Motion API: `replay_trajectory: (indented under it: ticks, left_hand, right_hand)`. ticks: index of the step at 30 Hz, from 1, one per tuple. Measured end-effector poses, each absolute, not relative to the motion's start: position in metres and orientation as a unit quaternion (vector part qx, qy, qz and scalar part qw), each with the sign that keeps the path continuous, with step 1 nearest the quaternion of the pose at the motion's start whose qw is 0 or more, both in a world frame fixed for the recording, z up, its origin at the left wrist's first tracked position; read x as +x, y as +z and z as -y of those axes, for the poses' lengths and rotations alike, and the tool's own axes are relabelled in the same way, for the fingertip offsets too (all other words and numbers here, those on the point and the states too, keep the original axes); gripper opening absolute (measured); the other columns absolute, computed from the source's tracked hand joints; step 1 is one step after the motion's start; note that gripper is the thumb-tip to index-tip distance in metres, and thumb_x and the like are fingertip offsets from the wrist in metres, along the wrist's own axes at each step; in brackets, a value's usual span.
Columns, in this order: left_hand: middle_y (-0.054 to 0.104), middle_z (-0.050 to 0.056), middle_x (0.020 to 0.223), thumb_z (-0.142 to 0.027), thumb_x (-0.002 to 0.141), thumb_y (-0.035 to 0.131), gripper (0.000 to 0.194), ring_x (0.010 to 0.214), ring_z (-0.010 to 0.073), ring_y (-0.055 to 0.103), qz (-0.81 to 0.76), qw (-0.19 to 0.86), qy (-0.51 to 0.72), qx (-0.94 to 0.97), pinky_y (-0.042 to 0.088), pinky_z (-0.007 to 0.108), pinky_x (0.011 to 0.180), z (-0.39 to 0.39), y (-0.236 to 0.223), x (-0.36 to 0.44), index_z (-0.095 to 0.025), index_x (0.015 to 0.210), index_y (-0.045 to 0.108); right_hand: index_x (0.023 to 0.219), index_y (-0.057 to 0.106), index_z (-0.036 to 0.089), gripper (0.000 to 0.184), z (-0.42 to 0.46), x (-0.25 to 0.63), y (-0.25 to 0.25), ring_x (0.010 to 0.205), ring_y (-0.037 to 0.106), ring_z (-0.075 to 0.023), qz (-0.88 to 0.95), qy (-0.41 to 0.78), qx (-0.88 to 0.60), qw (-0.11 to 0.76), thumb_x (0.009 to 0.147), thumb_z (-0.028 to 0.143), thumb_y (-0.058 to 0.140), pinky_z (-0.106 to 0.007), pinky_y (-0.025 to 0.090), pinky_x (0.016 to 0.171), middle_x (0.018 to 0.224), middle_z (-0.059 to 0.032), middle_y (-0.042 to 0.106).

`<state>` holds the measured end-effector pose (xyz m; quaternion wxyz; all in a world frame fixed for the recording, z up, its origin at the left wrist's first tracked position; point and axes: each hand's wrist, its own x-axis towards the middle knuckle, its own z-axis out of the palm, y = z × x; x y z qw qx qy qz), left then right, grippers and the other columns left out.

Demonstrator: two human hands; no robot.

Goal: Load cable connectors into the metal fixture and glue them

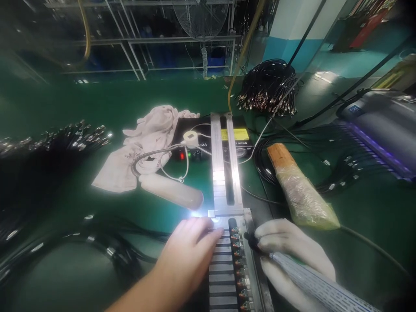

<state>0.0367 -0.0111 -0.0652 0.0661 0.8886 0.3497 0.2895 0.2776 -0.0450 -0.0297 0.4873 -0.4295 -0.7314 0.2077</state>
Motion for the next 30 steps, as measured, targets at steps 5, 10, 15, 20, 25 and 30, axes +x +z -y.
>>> replay_trajectory:
  ticks: [5,10,15,20,25,30]
  left_hand:
    - [0.064,0.011,0.102,-0.017,0.1,0.038,0.032,0.085,0.0206,0.058,-0.355,0.067,0.287,0.887,0.053,0.033,0.069,0.0123,-0.0669,0.0357,-0.018,0.116,0.065]
    - [0.064,0.01,0.102,-0.018,0.101,0.038,0.031,0.084,0.0209,0.057,-0.354,0.073,0.285,0.888,0.052,0.034,0.069,0.0112,-0.0679,0.0352,-0.018,0.116,0.065]
    - [0.064,0.01,0.101,-0.018,0.1,0.038,0.032,0.083,0.0197,0.058,-0.354,0.072,0.288,0.887,0.053,0.032,0.068,0.011,-0.0663,0.0357,-0.019,0.116,0.066]
    - [0.065,0.011,0.102,-0.017,0.099,0.039,0.033,0.084,0.0199,0.059,-0.358,0.074,0.282,0.887,0.054,0.032,0.071,0.0119,-0.0669,0.0345,-0.02,0.119,0.065]
    - [0.064,0.011,0.105,-0.016,0.099,0.041,0.032,0.086,0.0209,0.058,-0.355,0.077,0.281,0.888,0.053,0.034,0.07,0.0133,-0.0692,0.033,-0.019,0.12,0.064]
    - [0.063,0.011,0.106,-0.016,0.1,0.04,0.031,0.087,0.021,0.057,-0.355,0.087,0.28,0.888,0.052,0.034,0.07,0.0123,-0.0677,0.0335,-0.019,0.12,0.063]
  right_hand:
    - [0.094,0.064,0.021,0.02,0.046,0.2793,-0.0304,0.082,0.07,-0.0196,0.73,0.218,-0.431,0.484,0.08,0.007,0.066,-0.028,0.061,0.071,0.092,-0.0056,0.068]
    - [0.097,0.063,0.02,0.023,0.0473,0.2823,-0.0332,0.086,0.069,-0.0194,0.736,0.24,-0.421,0.473,0.08,0.006,0.065,-0.028,0.06,0.074,0.094,-0.0055,0.066]
    - [0.097,0.063,0.02,0.024,0.0479,0.2812,-0.034,0.086,0.069,-0.0195,0.733,0.237,-0.419,0.479,0.079,0.005,0.066,-0.028,0.06,0.074,0.094,-0.0049,0.067]
    - [0.095,0.064,0.02,0.022,0.0481,0.2813,-0.034,0.085,0.07,-0.0193,0.734,0.222,-0.426,0.48,0.079,0.006,0.067,-0.028,0.061,0.074,0.094,-0.0048,0.067]
    - [0.097,0.063,0.021,0.022,0.0488,0.283,-0.033,0.086,0.069,-0.0202,0.738,0.235,-0.423,0.469,0.08,0.006,0.065,-0.029,0.061,0.073,0.094,-0.0055,0.067]
    - [0.095,0.063,0.021,0.021,0.0486,0.283,-0.0312,0.083,0.069,-0.019,0.736,0.242,-0.422,0.47,0.08,0.006,0.065,-0.028,0.06,0.072,0.093,-0.0048,0.066]
